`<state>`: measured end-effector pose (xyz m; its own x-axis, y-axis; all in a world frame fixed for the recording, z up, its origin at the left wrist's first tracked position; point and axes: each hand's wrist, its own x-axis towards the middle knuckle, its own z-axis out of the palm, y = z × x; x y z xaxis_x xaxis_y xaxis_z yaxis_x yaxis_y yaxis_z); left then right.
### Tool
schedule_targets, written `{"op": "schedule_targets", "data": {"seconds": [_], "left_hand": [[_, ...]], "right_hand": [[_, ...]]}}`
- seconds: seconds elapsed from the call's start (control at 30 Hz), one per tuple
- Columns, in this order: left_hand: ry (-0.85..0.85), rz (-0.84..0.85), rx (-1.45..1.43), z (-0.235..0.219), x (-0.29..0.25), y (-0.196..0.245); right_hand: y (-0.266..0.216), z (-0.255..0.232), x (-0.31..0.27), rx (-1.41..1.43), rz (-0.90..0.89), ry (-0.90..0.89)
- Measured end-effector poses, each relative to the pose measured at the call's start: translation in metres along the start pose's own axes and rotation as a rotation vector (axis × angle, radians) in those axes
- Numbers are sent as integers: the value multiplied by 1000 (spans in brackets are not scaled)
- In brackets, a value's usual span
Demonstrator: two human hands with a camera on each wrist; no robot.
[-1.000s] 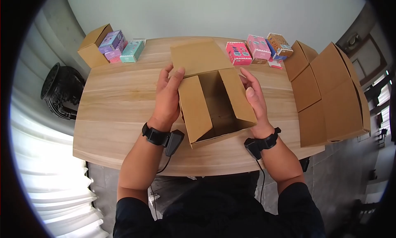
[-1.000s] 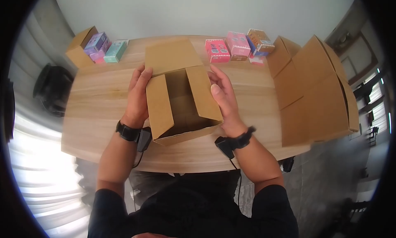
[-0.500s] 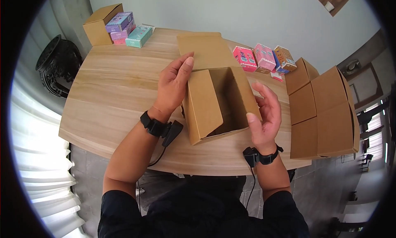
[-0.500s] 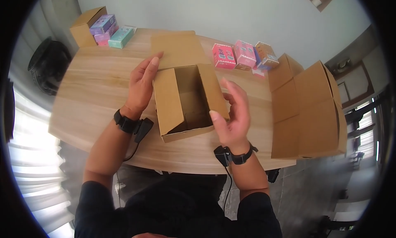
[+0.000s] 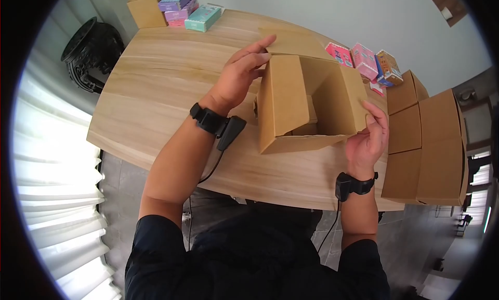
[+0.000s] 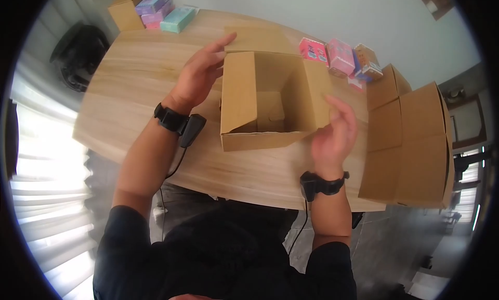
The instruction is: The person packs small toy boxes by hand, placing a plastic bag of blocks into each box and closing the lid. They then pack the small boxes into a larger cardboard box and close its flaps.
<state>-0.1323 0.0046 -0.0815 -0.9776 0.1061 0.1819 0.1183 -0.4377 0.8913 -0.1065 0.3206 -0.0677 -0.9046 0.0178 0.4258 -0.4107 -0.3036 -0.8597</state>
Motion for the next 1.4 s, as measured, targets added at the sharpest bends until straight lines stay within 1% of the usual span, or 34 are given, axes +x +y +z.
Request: {"op": "schedule_targets", "data": {"seconds": [0.1, 0.2, 0.3, 0.33, 0.37, 0.4, 0.43, 0.47, 0.53, 0.57, 0.63, 0.73, 0.83, 0.87, 0.97, 1.0, 1.1, 1.13, 1.23, 1.3, 1.33, 1.37, 1.4], "left_hand": [[115, 1, 137, 16, -4, 9], [308, 355, 565, -4, 12, -14], [217, 338, 399, 9, -1, 15], [142, 319, 478, 19, -13, 33], [32, 311, 555, 27, -20, 46], [-92, 360, 578, 21, -21, 48], [-202, 404, 594, 21, -19, 46], [-234, 377, 629, 34, -21, 45], [-249, 319, 729, 49, -30, 56], [-258, 296, 757, 50, -30, 58], [-254, 262, 817, 51, -31, 64], [-315, 304, 832, 55, -33, 66], [-328, 302, 877, 51, -31, 70], [-289, 370, 889, 51, -30, 68], [-287, 501, 875, 31, -19, 59], [-223, 532, 808, 37, -20, 59], [-143, 467, 466, 11, -14, 52], [-75, 516, 477, 6, -12, 49], [-36, 551, 450, -29, -9, 36], [-68, 467, 387, -61, 0, 19], [-83, 419, 356, -62, 3, 20], [-20, 406, 376, -61, 3, 16], [46, 388, 397, -44, 2, 15]], "right_hand": [[8, -9, -1, 86, 62, -99], [17, -12, -3, 88, 80, -121], [18, -1, -6, 64, 92, -120], [15, 2, -8, 64, 103, -100], [18, -1, -8, 56, 88, -139], [20, -6, -7, 39, 70, -170], [15, 0, -7, 18, 92, -139], [9, 5, -8, 10, 130, -124], [7, 1, -8, -32, 121, -138], [7, 2, -6, -47, 122, -166], [6, 4, -6, -30, 94, -161], [3, 4, -7, -38, 78, -170], [5, 4, -6, -64, 44, -186], [5, 6, -6, -62, 39, -178], [6, 4, -4, -35, 60, -177], [4, 5, -4, -22, 75, -183], [-1, 8, -5, -29, 147, -126], [0, 8, -6, -22, 151, -114], [3, 8, -5, -8, 172, -100], [3, 7, -5, -6, 210, -108], [3, 6, -4, -29, 213, -130], [5, 6, -4, -50, 217, -151], [4, 4, -2, -69, 228, -173]]}}
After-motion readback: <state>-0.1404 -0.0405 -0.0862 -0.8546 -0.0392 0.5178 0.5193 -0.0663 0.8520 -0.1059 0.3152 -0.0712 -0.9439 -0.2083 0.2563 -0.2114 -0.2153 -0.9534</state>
